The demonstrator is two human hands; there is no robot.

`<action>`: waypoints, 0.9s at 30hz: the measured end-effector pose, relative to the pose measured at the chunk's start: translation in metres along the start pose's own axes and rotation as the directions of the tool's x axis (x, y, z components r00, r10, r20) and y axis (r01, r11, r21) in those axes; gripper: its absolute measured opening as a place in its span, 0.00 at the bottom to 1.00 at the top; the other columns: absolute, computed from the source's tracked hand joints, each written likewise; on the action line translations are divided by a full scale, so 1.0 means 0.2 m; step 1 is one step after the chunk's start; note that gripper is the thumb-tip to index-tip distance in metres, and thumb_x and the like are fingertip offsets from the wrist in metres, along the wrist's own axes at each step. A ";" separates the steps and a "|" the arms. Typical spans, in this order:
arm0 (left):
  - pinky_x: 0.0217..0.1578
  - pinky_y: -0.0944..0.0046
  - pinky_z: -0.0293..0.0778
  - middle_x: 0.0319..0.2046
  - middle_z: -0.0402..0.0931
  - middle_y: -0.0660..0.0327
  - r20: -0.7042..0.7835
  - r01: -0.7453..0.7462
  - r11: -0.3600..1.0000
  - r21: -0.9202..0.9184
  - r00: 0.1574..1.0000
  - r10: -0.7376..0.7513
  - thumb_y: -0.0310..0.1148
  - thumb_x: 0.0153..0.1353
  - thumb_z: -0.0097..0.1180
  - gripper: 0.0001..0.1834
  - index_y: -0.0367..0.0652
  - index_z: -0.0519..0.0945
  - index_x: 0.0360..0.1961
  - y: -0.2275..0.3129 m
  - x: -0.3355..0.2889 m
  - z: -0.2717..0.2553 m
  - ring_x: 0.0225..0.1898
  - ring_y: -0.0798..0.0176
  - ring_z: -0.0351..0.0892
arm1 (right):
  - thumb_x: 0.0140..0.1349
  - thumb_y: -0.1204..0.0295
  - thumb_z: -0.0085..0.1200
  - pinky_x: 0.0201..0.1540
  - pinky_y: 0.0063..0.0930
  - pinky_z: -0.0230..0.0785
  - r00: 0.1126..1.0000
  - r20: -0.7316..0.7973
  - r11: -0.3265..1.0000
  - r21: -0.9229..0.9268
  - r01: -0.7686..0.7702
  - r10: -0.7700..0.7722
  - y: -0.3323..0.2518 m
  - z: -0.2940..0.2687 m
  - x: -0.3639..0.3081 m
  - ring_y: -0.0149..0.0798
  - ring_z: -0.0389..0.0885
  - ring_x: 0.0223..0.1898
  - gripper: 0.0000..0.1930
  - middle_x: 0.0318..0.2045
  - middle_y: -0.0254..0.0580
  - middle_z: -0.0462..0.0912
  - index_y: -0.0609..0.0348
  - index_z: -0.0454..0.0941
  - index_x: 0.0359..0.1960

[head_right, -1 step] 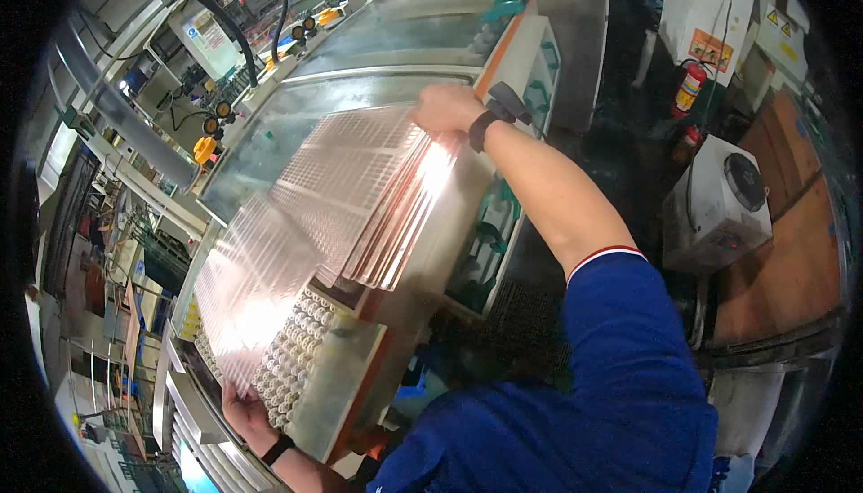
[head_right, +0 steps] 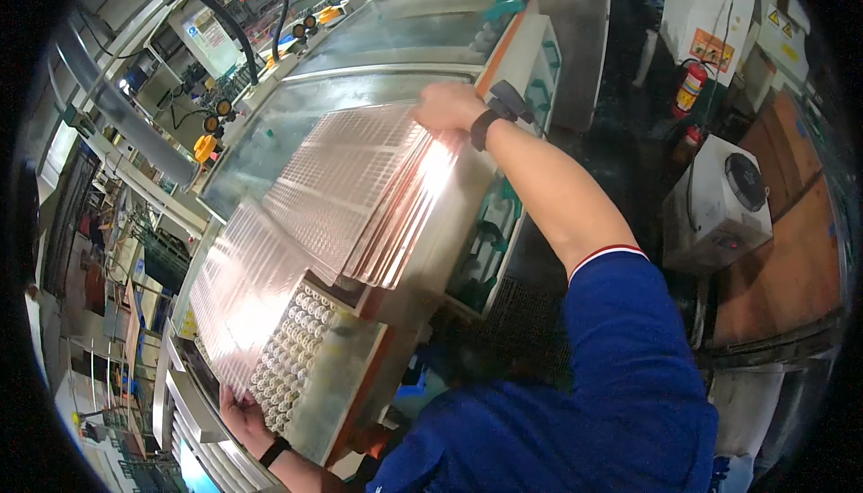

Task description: Handling and placing metal grid sheets onto a machine processing bed for fabrication.

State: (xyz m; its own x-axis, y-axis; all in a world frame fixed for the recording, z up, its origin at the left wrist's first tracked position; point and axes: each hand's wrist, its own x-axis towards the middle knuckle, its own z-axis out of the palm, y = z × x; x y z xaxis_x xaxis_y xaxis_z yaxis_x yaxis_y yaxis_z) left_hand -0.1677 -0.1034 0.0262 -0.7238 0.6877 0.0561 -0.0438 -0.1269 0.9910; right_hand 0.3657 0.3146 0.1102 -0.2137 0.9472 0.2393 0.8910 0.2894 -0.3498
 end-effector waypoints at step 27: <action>0.27 0.57 0.78 0.35 0.82 0.58 -0.510 0.446 0.895 -0.022 0.765 -0.394 0.21 0.65 0.41 0.17 0.37 0.81 0.49 -0.37 0.14 -0.92 0.32 0.56 0.84 | 0.63 0.49 0.52 0.51 0.44 0.70 0.989 -0.051 0.989 0.019 0.143 -0.142 0.07 0.07 0.09 0.57 0.81 0.48 0.26 0.43 0.56 0.84 0.63 0.83 0.45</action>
State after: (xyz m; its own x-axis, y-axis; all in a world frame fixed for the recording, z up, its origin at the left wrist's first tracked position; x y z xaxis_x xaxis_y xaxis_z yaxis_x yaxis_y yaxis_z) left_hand -0.3105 -0.2066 -0.0689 -0.8875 0.2111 -0.4097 -0.3774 0.1773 0.9089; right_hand 0.3691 0.3381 0.0959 -0.3174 0.8880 0.3327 0.8433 0.4248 -0.3294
